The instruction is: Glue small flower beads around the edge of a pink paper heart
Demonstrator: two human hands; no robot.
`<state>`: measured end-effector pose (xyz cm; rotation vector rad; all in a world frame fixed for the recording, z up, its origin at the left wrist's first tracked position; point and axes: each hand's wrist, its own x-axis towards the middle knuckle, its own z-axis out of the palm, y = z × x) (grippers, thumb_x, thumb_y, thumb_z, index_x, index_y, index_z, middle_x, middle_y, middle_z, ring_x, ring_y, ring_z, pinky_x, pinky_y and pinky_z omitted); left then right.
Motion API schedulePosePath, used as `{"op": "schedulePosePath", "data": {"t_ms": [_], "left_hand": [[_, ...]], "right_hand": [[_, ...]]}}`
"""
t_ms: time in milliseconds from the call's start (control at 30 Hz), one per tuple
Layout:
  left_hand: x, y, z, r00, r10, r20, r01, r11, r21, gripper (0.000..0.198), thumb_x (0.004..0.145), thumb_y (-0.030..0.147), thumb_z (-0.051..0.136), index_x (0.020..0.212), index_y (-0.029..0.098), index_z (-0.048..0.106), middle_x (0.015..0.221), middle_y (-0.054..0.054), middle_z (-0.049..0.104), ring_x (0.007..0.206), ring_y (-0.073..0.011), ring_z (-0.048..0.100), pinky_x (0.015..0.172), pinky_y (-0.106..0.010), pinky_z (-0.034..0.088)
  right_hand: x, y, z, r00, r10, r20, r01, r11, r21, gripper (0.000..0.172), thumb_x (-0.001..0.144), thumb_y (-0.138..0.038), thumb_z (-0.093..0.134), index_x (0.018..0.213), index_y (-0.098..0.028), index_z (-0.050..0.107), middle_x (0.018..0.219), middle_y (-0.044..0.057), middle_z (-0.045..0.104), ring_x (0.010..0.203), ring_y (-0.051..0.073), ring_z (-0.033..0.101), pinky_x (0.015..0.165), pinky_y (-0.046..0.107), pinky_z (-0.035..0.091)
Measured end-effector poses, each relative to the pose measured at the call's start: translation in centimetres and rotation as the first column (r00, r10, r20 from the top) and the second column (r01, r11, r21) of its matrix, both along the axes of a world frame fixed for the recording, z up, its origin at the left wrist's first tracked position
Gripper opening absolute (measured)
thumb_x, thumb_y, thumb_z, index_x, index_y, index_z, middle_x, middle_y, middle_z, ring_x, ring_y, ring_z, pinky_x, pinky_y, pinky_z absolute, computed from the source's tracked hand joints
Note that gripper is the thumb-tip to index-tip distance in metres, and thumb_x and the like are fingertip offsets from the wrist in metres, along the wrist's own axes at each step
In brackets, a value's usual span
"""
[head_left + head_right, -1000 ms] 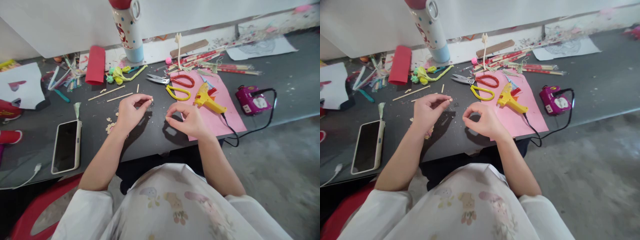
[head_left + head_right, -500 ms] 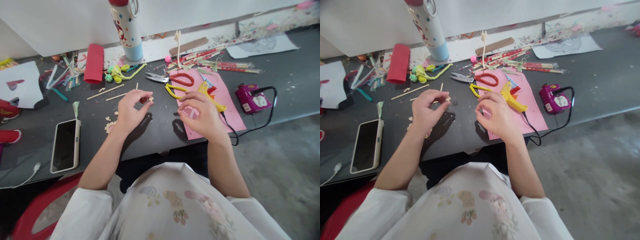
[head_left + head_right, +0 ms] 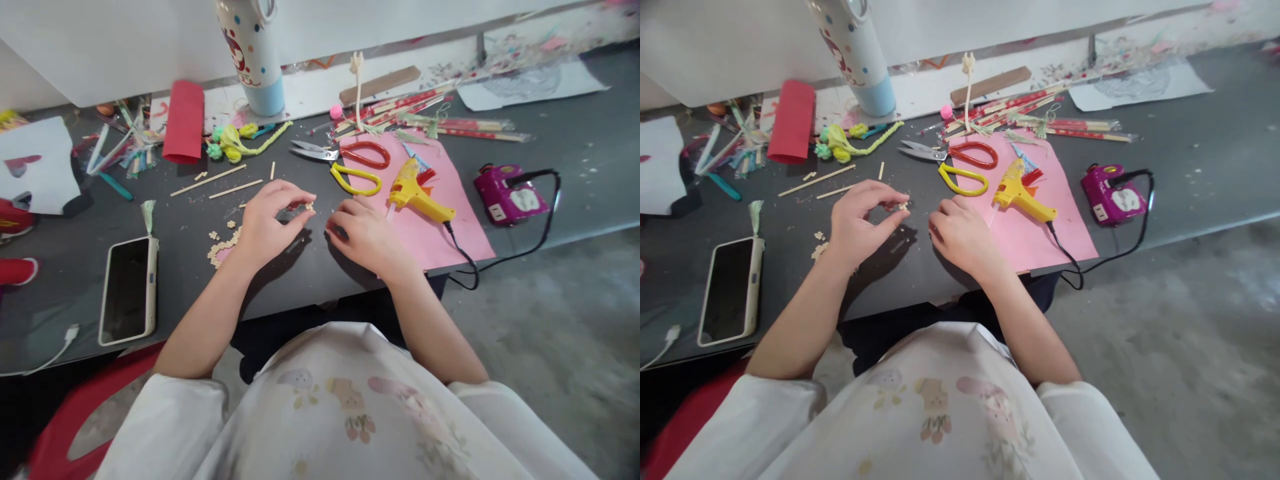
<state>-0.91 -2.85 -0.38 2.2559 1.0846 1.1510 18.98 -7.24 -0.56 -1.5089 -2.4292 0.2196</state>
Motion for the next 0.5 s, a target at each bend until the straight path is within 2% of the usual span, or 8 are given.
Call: {"op": "schedulePosePath", "data": {"t_ms": [267,367,500], "left_hand": [[0.0,0.0,-0.1,1.000,-0.006,0.000,0.006,1.000,-0.001,0.017,0.081,0.016,0.071,0.097,0.020,0.074,0.092,-0.002,0.070,0.079,-0.0113,0.063,0.075,-0.024,0.051],[0.0,0.0,0.0,1.000,-0.014,0.003,0.014,1.000,-0.016,0.016,0.081,0.016,0.071,0.097,0.020,0.074,0.091,-0.002,0.070,0.078,-0.0111,0.062,0.074,-0.024,0.051],[-0.1,0.2,-0.2,0.999,0.005,0.035,0.000,0.992,-0.129,0.016,0.079,0.016,0.072,0.094,0.020,0.074,0.088,-0.001,0.069,0.073,-0.0102,0.060,0.072,-0.024,0.051]], "right_hand": [[-0.8,0.8,-0.4,0.995,0.019,0.103,-0.014,0.999,-0.051,0.030,0.096,-0.020,0.042,0.092,-0.012,0.070,0.093,0.014,0.065,0.093,0.027,0.053,0.083,0.038,0.041],[-0.4,0.7,-0.3,0.998,0.010,0.057,-0.006,0.998,-0.057,0.031,0.096,-0.021,0.042,0.093,-0.013,0.072,0.092,0.013,0.065,0.093,0.027,0.054,0.083,0.037,0.042],[1.1,0.3,0.1,0.995,-0.069,-0.071,0.068,0.998,-0.013,0.025,0.094,-0.022,0.048,0.090,-0.017,0.072,0.089,0.011,0.066,0.092,0.026,0.057,0.082,0.039,0.045]]}}
